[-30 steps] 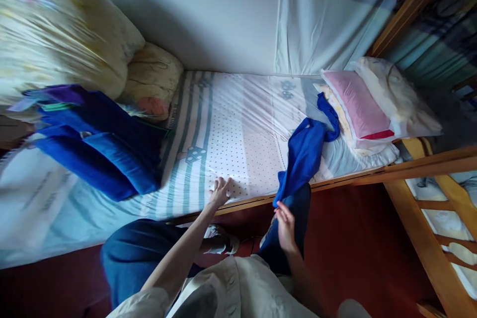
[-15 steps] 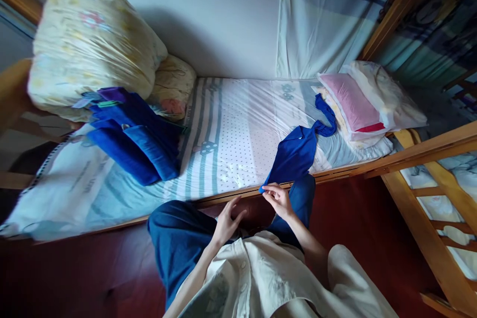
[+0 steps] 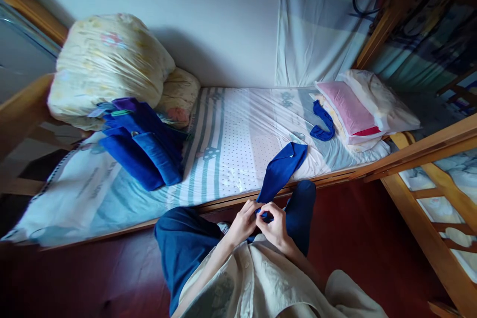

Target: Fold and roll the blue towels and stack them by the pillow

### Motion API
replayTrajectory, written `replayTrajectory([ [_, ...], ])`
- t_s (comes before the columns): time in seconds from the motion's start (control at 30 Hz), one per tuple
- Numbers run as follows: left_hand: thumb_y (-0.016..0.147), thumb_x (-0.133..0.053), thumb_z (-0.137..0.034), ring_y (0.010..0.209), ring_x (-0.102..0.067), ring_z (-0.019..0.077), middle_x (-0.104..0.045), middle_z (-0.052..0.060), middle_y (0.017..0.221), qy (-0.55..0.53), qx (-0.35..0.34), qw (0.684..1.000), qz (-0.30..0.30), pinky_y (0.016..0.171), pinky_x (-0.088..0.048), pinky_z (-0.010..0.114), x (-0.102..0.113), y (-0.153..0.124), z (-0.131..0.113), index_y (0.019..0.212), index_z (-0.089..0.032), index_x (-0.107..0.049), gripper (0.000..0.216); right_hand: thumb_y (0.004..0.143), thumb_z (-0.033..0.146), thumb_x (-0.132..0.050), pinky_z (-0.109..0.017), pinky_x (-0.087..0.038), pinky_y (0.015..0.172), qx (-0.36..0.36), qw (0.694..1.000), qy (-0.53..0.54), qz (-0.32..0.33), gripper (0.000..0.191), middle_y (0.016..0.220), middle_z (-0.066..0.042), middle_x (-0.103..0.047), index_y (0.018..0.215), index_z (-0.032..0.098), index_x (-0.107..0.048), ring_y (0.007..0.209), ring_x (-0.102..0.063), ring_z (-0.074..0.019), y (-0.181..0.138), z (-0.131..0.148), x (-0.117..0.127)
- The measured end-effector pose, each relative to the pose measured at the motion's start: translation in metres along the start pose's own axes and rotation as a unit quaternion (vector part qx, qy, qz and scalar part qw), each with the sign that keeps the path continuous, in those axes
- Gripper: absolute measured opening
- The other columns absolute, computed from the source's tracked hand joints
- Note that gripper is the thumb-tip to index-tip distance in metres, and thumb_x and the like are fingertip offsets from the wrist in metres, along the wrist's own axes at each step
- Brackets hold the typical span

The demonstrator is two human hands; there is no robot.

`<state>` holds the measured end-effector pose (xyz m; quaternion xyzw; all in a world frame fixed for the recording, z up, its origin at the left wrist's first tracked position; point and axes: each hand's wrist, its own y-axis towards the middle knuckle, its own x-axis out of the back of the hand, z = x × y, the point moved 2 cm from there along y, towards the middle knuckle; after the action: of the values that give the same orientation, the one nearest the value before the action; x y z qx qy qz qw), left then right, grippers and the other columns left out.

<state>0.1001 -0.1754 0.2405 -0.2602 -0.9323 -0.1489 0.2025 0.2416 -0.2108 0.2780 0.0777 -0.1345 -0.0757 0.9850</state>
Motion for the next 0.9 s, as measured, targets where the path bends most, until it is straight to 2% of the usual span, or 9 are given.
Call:
replayTrajectory([
  [0.1, 0.095, -0.062, -0.036, 0.095, -0.060, 0.0219, -0.068, 0.009, 0.100, -0.042, 0.007, 0.999, 0.028, 0.089, -0.054, 0.037, 0.003, -0.003, -0.004, 0.108, -0.020, -0.071, 0.023, 0.084, 0.028, -0.070, -0.029, -0.051, 0.067, -0.005, 0.999, 0.020, 0.043, 0.008, 0.077, -0.002, -0.068, 0.077, 0.024, -0.067, 0.070, -0.062, -0.0172, -0.001, 0.005, 0.019],
  [0.2, 0.086, -0.073, -0.053, 0.092, -0.059, 0.0222, -0.067, 0.009, 0.100, -0.101, 0.015, 0.994, 0.043, 0.086, -0.051, 0.037, 0.012, -0.004, -0.010, 0.108, -0.018, -0.069, 0.042, 0.085, 0.032, -0.072, -0.027, -0.050, 0.063, -0.021, 0.995, 0.058, 0.077, 0.011, 0.078, -0.001, -0.067, 0.080, 0.023, -0.068, 0.068, -0.062, -0.0155, 0.003, 0.012, 0.033],
  [0.27, 0.090, -0.065, -0.058, 0.092, -0.060, 0.0219, -0.066, 0.009, 0.099, -0.131, 0.023, 0.990, 0.049, 0.086, -0.050, 0.036, 0.021, -0.002, -0.013, 0.107, -0.017, -0.069, 0.045, 0.086, 0.035, -0.074, -0.026, -0.050, 0.062, -0.025, 0.990, 0.086, 0.105, 0.013, 0.080, -0.002, -0.067, 0.082, 0.023, -0.070, 0.068, -0.061, -0.0149, 0.008, 0.020, 0.039],
  [0.33, 0.097, -0.055, -0.056, 0.090, -0.060, 0.0208, -0.066, 0.008, 0.096, -0.133, 0.031, 0.989, 0.062, 0.086, -0.049, 0.035, 0.031, 0.001, -0.015, 0.102, -0.017, -0.069, 0.042, 0.083, 0.037, -0.078, -0.026, -0.049, 0.062, -0.026, 0.985, 0.113, 0.130, 0.016, 0.079, -0.002, -0.066, 0.082, 0.023, -0.071, 0.068, -0.061, -0.0146, 0.013, 0.029, 0.044],
  [0.43, 0.098, -0.055, -0.053, 0.085, -0.060, 0.0188, -0.065, 0.007, 0.091, -0.099, 0.024, 0.989, 0.109, 0.082, -0.049, 0.032, 0.041, 0.006, -0.014, 0.095, -0.017, -0.068, 0.039, 0.078, 0.040, -0.084, -0.026, -0.047, 0.058, -0.026, 0.977, 0.158, 0.138, 0.022, 0.076, -0.002, -0.065, 0.080, 0.023, -0.072, 0.065, -0.059, -0.0143, 0.019, 0.040, 0.054],
  [0.53, 0.100, -0.052, -0.048, 0.086, -0.061, 0.0187, -0.066, 0.007, 0.092, -0.055, -0.001, 0.985, 0.160, 0.082, -0.049, 0.030, 0.042, 0.007, -0.008, 0.091, -0.018, -0.069, 0.036, 0.076, 0.046, -0.086, -0.028, -0.046, 0.056, -0.030, 0.974, 0.190, 0.115, 0.027, 0.072, -0.002, -0.062, 0.074, 0.023, -0.070, 0.061, -0.057, -0.0147, 0.022, 0.045, 0.071],
  [0.67, 0.104, -0.044, -0.039, 0.091, -0.063, 0.0196, -0.066, 0.008, 0.092, -0.005, -0.014, 0.984, 0.176, 0.085, -0.050, 0.031, 0.029, -0.002, 0.015, 0.092, -0.019, -0.073, 0.037, 0.071, 0.051, -0.088, -0.031, -0.046, 0.054, -0.026, 0.978, 0.197, 0.062, 0.040, 0.065, -0.001, -0.055, 0.058, 0.024, -0.061, 0.057, -0.053, -0.0150, 0.021, 0.046, 0.098],
  [0.8, 0.102, -0.047, -0.037, 0.086, -0.064, 0.0191, -0.066, 0.007, 0.090, 0.028, 0.018, 0.984, 0.175, 0.085, -0.051, 0.031, 0.005, -0.013, 0.050, 0.101, -0.019, -0.074, 0.032, 0.068, 0.050, -0.089, -0.029, -0.042, 0.046, -0.007, 0.969, 0.247, 0.000, 0.048, 0.059, 0.003, -0.044, 0.052, 0.023, -0.052, 0.045, -0.041, -0.0098, 0.017, 0.051, 0.122],
  [0.9, 0.100, -0.051, -0.038, 0.084, -0.065, 0.0192, -0.067, 0.007, 0.088, 0.047, 0.062, 0.983, 0.166, 0.084, -0.053, 0.031, -0.007, -0.021, 0.075, 0.103, -0.019, -0.074, 0.029, 0.061, 0.045, -0.094, -0.025, -0.035, 0.038, 0.002, 0.948, 0.302, -0.098, 0.053, 0.055, 0.007, -0.035, 0.052, 0.023, -0.047, 0.039, -0.032, -0.0067, 0.014, 0.057, 0.141],
])
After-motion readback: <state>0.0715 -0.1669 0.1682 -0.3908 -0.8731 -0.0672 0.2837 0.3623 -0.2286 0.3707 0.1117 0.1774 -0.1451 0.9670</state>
